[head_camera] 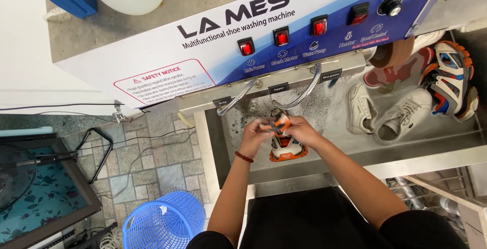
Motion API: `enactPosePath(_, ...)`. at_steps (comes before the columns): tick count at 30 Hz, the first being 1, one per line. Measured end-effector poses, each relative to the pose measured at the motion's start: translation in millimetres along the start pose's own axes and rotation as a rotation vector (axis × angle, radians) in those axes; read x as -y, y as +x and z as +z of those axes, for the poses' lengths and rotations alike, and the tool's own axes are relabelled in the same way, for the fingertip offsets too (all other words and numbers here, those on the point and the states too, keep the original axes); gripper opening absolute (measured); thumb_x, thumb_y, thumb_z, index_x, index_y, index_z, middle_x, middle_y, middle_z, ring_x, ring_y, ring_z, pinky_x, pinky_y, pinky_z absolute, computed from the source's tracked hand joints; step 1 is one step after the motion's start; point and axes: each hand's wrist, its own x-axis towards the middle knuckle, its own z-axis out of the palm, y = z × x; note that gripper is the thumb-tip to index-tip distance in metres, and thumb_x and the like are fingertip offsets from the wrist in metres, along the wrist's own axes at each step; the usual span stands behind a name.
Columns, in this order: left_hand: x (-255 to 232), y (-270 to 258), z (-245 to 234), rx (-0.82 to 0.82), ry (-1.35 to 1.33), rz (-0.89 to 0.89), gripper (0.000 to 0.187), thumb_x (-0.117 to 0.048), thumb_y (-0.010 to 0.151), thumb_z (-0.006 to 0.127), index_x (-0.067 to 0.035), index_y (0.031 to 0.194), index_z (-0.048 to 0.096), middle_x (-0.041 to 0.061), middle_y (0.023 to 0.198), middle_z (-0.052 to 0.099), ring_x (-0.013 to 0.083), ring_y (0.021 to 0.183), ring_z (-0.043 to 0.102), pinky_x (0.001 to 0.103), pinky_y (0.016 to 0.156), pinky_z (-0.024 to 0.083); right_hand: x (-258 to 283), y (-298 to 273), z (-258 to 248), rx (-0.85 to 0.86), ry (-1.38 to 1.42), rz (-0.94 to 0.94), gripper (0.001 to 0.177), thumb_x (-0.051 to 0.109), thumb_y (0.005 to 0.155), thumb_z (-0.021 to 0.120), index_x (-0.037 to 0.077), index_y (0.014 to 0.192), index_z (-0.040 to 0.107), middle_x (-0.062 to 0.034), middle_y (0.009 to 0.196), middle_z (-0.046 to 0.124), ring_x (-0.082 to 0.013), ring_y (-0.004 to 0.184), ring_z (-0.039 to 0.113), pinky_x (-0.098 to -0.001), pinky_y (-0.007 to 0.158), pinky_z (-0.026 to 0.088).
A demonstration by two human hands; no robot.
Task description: Cleaning a pair of sneakers using a specialized shoe washing machine and manual scrubbing.
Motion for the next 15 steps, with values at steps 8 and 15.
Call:
enactPosePath(8, -32.2, -41.2, 41.3, -0.062, 0.795, 0.293, 0.022, -0.002, 0.076, 0.088, 0.0, 0.083, 0.067, 0.008, 0.081, 0.07, 0.0135, 0.071, 0.067, 0.029, 0.064, 0.056, 68.6, -6.0, 10.7, 0.07, -0.277, -0.209, 0.019, -0.001, 0.082, 0.055, 0.003, 0.09, 0.072, -0.0107, 0.084, 0.075, -0.0215, 0.078, 0.069, -0.0334, 0.073, 0.055)
enactPosePath(15, -33.0, -33.5, 78.3, -0.413, 0.665, 0.417, 0.019, 0.0, 0.077, 0.08, -0.001, 0.077, 0.06, 0.01, 0.074, 0.066, 0.0179, 0.066, 0.061, 0.03, 0.062, 0.051, 143.3, -77.1, 34.9, -0.299, -1.11, -0.477, 0.065, 0.035, 0.068, 0.071, 0.01, 0.127, 0.066, -0.014, 0.117, 0.07, -0.0346, 0.117, 0.058, -0.067, 0.091, 0.042)
